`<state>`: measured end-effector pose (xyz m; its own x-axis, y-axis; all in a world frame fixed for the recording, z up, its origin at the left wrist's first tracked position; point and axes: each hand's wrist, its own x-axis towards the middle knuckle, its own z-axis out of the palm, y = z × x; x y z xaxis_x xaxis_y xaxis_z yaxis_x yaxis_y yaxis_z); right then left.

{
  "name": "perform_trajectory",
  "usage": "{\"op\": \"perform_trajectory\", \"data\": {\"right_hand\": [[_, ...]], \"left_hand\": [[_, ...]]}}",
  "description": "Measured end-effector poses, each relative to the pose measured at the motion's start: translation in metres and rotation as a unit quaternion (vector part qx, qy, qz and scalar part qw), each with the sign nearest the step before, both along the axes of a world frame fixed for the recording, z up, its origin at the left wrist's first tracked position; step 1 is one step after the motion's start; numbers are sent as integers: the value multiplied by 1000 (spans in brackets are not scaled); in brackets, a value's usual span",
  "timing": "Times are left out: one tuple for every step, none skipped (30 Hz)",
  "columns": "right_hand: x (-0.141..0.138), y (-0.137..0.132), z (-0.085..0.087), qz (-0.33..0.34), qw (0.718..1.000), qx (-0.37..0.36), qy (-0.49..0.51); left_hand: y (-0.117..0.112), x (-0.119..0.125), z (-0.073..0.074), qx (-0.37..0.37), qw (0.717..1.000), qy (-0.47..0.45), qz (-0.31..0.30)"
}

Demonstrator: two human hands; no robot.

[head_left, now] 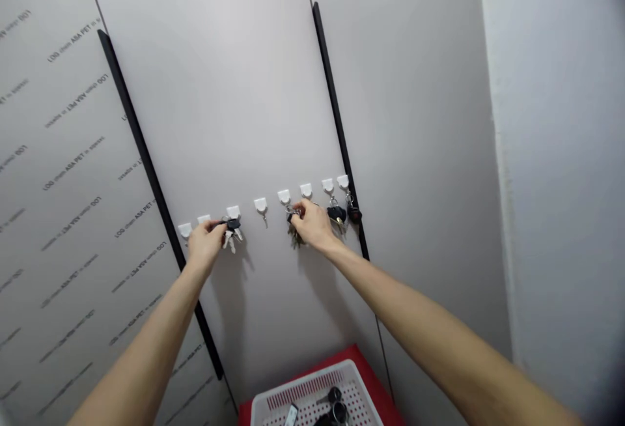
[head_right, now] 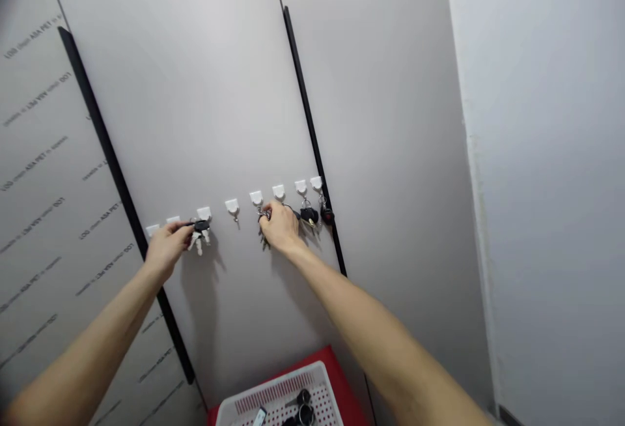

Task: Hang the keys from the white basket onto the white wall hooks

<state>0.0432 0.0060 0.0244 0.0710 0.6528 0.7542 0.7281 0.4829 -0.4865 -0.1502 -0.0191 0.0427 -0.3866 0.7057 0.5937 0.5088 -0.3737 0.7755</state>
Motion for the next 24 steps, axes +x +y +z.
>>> {"op": "perform_trajectory", "data": {"right_hand": [[1,0,10,9,1000,29,7],[2,0,20,22,998,57,12],[2,0,31,39,996,76,14],[1,-1,40,63,994,85,8],[1,-3,47,91,993,80,-4],[0,-5,49,125,990,65,-25],[-1,-9,46,164,984,40,-53],[-1,-14,36,201,976,9,-83],[-2,-20,21,236,965,-25,-114],[-2,-27,0,268,951,-61,-144],[-2,-34,-24,288,937,-105,-169],[-1,-41,-51,303,923,-145,-189],[1,-47,-76,305,913,-181,-201],[4,-51,-98,302,908,-205,-207],[8,-53,-113,303,902,-225,-208],[14,-53,-122,295,910,-224,-187],[21,-51,-122,275,927,-203,-152],[30,-47,-115,242,950,-166,-107],[39,-41,-102,190,974,-112,-53],[49,-34,-85,123,991,-46,-2],[58,-26,-66,55,998,5,35],[65,-19,-49,2,998,34,55],[71,-12,-34,-36,997,40,58],[74,-6,-23,-63,996,36,51]], "left_hand": [[-2,-2,9,-4,1000,21,5],[-5,-2,17,-10,999,41,6],[-8,0,25,-18,998,56,1],[-11,4,31,-23,998,66,-11],[-14,10,35,-28,996,73,-31],[-19,16,34,-39,994,83,-57],[-24,23,28,-57,990,98,-86],[-29,30,17,-85,983,117,-117],[-35,36,1,-118,972,142,-148],[-41,41,-20,-157,958,167,-173],[-46,45,-45,-196,941,189,-202],[-50,47,-71,-224,923,214,-227],[-54,48,-95,-248,908,235,-244],[-56,49,-117,-272,892,256,-255],[-56,49,-133,-300,874,276,-266],[-55,49,-143,-317,864,283,-271],[-52,51,-145,-322,863,280,-269],[-46,55,-141,-313,872,268,-263],[-39,61,-130,-288,890,247,-252],[-30,70,-115,-252,911,222,-238],[-21,81,-99,-209,931,198,-226],[-11,95,-81,-172,946,173,-215],[-1,110,-66,-143,958,149,-198],[8,125,-53,-118,968,135,-174]]}}
